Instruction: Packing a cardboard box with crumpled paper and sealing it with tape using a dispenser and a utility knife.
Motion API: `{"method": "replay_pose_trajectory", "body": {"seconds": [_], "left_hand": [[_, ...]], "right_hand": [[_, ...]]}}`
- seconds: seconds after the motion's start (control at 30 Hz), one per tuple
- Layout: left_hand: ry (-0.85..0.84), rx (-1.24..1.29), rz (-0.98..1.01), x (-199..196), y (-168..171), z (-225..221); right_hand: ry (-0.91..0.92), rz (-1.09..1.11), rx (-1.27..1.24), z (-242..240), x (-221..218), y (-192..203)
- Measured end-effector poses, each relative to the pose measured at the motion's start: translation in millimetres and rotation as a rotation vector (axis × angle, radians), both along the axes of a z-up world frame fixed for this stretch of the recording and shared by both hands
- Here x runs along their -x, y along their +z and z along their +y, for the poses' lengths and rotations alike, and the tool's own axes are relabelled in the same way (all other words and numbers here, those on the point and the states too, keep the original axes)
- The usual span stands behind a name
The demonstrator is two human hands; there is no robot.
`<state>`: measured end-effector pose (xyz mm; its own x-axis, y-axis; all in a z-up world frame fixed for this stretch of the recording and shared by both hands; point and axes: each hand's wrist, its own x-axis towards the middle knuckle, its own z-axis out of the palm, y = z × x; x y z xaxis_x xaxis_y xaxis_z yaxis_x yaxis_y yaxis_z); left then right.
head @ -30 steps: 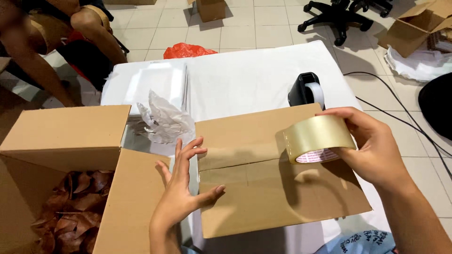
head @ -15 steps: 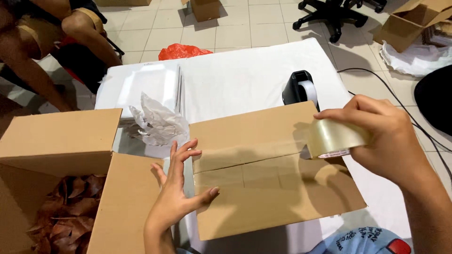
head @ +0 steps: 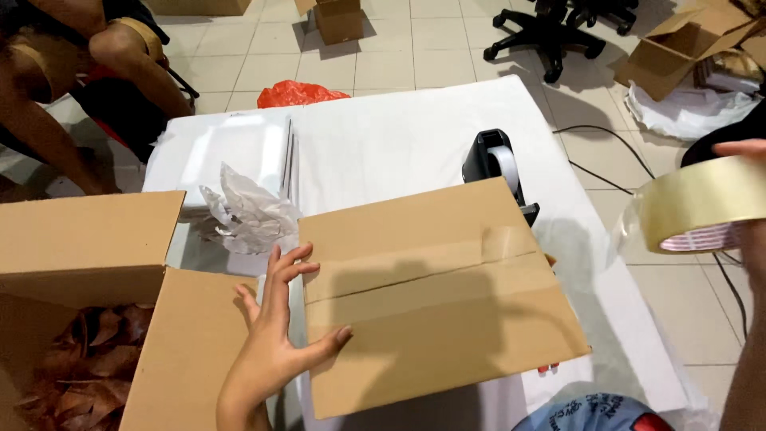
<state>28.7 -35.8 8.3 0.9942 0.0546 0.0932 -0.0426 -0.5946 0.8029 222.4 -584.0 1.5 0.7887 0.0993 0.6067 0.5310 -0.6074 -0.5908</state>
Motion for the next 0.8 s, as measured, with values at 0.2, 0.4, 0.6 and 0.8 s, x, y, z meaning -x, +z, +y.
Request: {"method": "replay_pose_trajectory", "body": {"seconds": [0.2,0.4,0.6,0.8], "left_hand": [[-0.021,-0.382,0.126,-4.8,47.6,-33.7],[-0.195,-0.365,-0.424,-44.8,52.1,-95.8],[-0.154,-0.314,-0.134,-103.0,8.2,-137.6],[-0.122,-0.428,-0.287,-97.3,0.0,-142.9]], "right_hand": [[0.072,-0.157,0.072,98.3,33.8,78.6],[0.095,-0.158,0.095,145.7,51.2,129.9],[0.100,-0.174,-0.039,179.2,73.3,146.1],[0.113,-0.218,-0.074,198.5,69.9,150.5]]}}
